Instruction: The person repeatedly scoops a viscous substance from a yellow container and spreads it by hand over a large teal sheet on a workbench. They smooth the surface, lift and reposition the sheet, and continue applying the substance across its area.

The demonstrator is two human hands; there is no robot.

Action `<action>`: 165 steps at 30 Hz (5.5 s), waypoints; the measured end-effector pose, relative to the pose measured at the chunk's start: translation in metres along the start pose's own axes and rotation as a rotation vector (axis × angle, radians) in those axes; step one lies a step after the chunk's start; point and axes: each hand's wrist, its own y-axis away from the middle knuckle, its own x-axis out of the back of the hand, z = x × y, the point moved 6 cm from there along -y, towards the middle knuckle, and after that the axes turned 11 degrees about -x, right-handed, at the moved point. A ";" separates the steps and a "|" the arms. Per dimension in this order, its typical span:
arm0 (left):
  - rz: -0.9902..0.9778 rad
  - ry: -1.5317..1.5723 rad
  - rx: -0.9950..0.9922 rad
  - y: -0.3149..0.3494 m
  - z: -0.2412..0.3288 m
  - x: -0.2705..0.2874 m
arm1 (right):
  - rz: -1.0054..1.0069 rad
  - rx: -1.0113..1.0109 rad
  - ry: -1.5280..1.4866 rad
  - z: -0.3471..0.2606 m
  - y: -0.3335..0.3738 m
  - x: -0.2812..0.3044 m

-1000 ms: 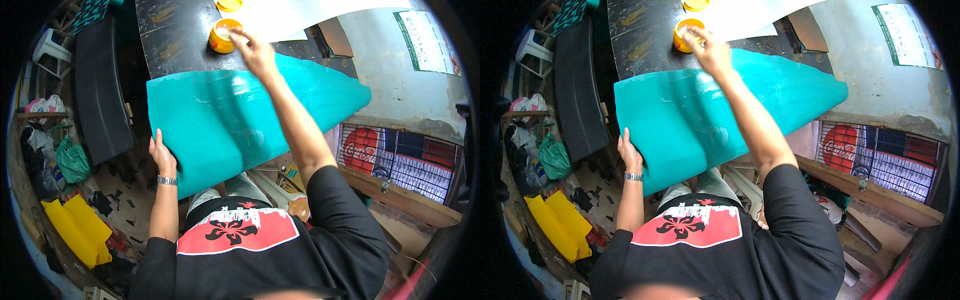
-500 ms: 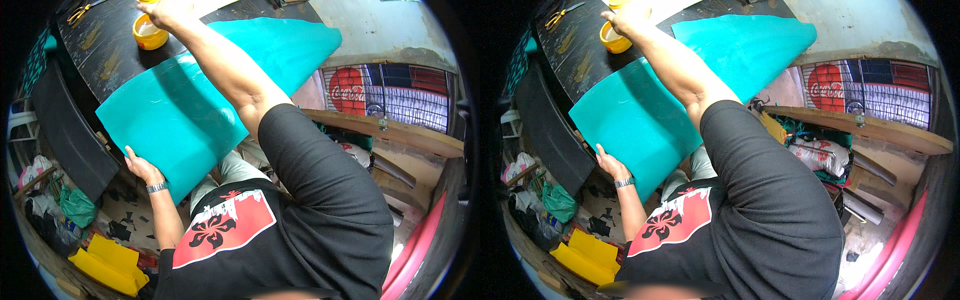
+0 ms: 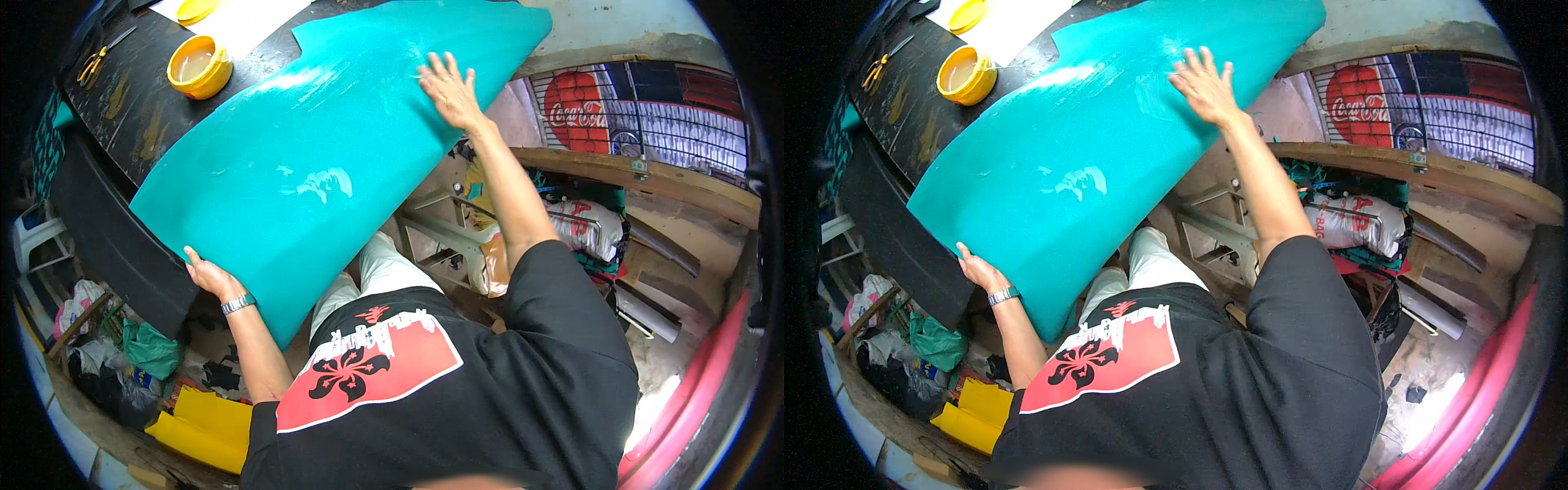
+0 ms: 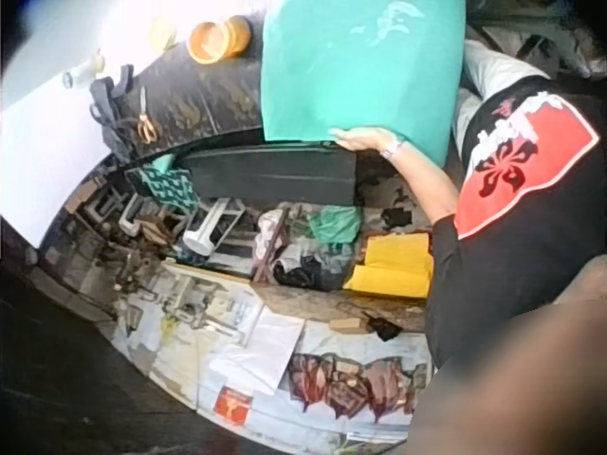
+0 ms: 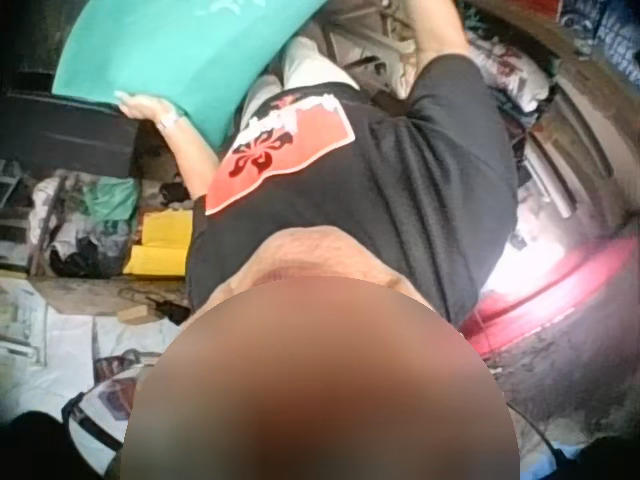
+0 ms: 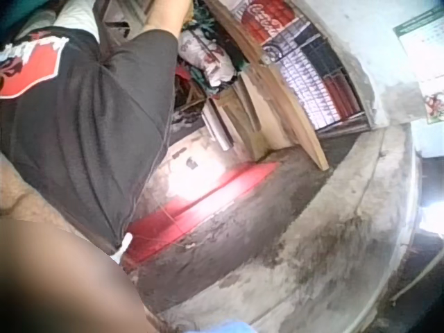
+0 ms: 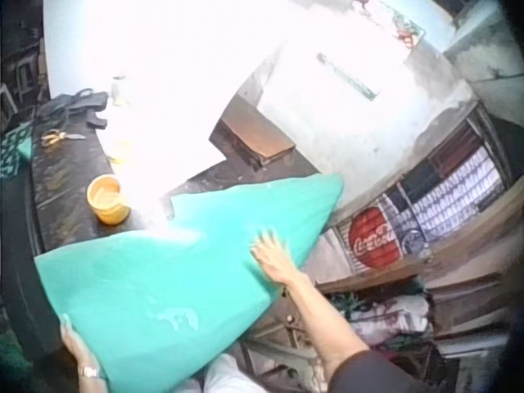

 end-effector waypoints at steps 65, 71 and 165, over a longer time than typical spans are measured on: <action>0.042 0.048 -0.031 0.003 -0.001 -0.009 | 0.088 0.335 0.293 -0.164 0.021 -0.097; 0.024 0.089 -0.077 -0.004 -0.007 -0.009 | 0.042 0.442 0.104 -0.256 0.063 -0.152; 0.112 0.131 -0.024 -0.002 -0.013 -0.008 | -0.530 0.049 0.280 -0.369 -0.104 -0.042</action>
